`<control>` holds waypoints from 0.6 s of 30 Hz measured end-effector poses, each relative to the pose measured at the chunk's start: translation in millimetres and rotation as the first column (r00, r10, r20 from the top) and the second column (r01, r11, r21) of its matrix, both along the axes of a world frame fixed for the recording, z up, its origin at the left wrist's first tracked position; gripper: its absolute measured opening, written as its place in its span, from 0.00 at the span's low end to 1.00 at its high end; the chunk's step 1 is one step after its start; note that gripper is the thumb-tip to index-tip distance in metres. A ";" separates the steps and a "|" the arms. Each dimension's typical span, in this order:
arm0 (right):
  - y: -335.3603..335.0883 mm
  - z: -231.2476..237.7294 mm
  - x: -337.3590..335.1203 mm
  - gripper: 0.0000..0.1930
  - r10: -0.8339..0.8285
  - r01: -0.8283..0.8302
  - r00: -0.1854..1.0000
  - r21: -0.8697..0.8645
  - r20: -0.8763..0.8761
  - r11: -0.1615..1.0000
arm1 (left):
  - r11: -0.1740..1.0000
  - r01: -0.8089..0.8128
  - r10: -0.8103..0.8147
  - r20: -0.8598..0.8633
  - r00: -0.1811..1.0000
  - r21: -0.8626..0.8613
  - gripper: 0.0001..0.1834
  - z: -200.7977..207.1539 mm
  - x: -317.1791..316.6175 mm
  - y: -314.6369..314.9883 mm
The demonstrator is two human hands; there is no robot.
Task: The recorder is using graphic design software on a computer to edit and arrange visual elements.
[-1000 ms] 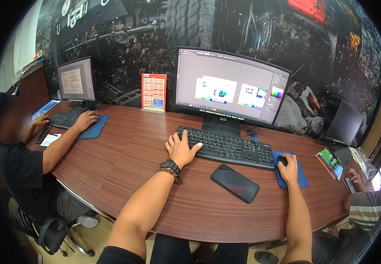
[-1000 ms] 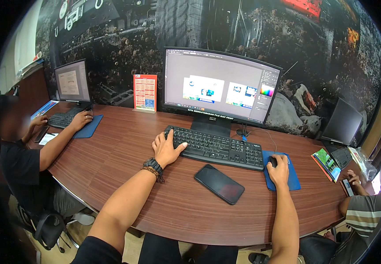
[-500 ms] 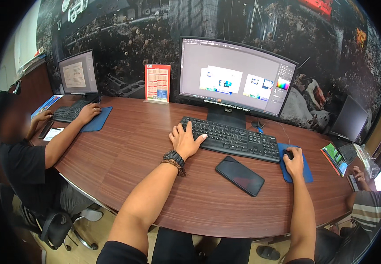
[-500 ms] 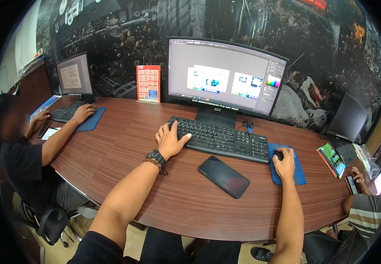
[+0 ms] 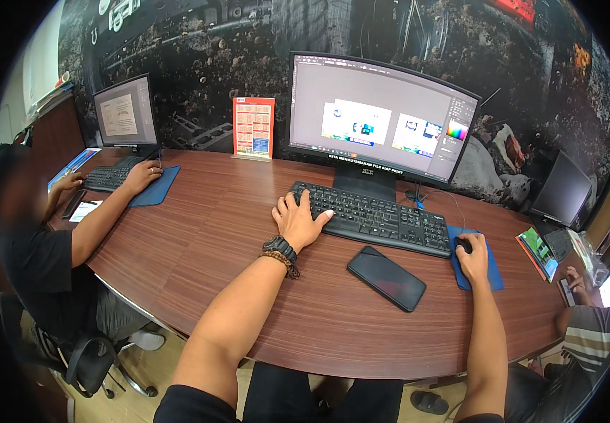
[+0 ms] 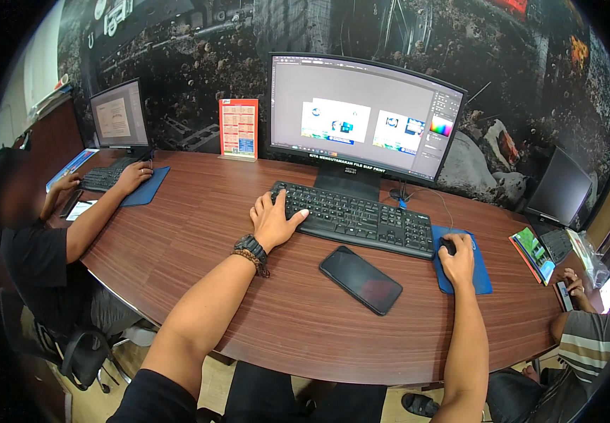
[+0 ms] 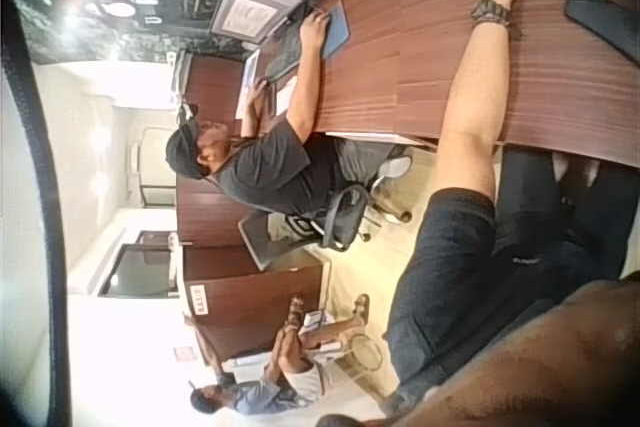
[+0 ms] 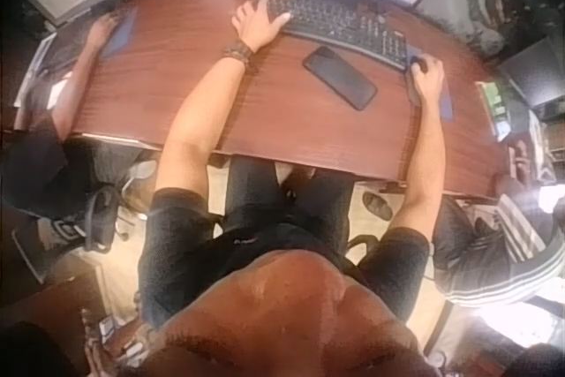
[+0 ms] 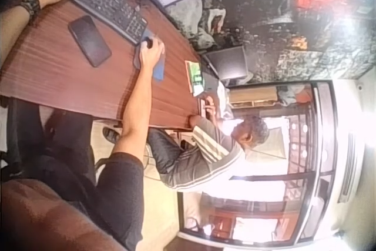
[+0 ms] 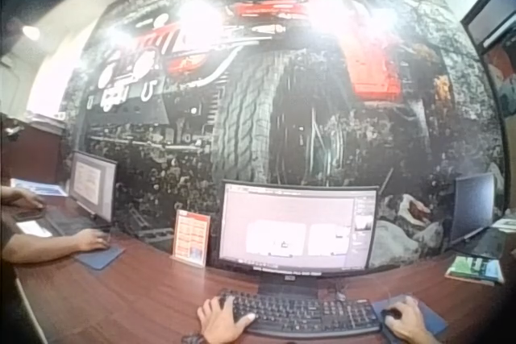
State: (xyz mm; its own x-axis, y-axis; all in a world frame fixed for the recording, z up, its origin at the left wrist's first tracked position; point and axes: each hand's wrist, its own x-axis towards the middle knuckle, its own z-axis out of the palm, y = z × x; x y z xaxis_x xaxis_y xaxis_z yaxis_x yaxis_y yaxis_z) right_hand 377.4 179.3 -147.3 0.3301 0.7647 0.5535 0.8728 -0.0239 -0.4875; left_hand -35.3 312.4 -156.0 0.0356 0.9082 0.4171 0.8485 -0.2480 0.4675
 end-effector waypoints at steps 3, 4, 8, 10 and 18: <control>1.0 -1.8 3.5 0.16 0.001 -0.001 1.000 -0.005 0.004 1.000 | 1.000 0.009 -0.009 0.002 1.000 -0.001 0.47 0.9 0.8 -0.1; 1.0 -1.6 4.1 0.16 0.000 0.000 1.000 -0.008 0.009 1.000 | 1.000 0.013 -0.013 0.005 1.000 0.001 0.47 0.5 0.8 0.4; 0.8 -0.8 0.0 0.16 -0.005 0.005 1.000 -0.007 -0.003 1.000 | 1.000 0.019 -0.019 0.006 1.000 -0.007 0.47 -0.2 -0.6 0.3; 0.8 -0.5 -0.3 0.16 0.001 -0.001 1.000 0.001 -0.010 1.000 | 1.000 -0.003 0.003 -0.009 1.000 0.029 0.46 -2.7 0.0 1.8; 0.4 2.3 -1.3 0.16 -0.004 0.004 1.000 0.003 -0.003 1.000 | 0.999 -0.001 0.002 -0.018 1.000 0.041 0.46 -3.0 1.2 4.5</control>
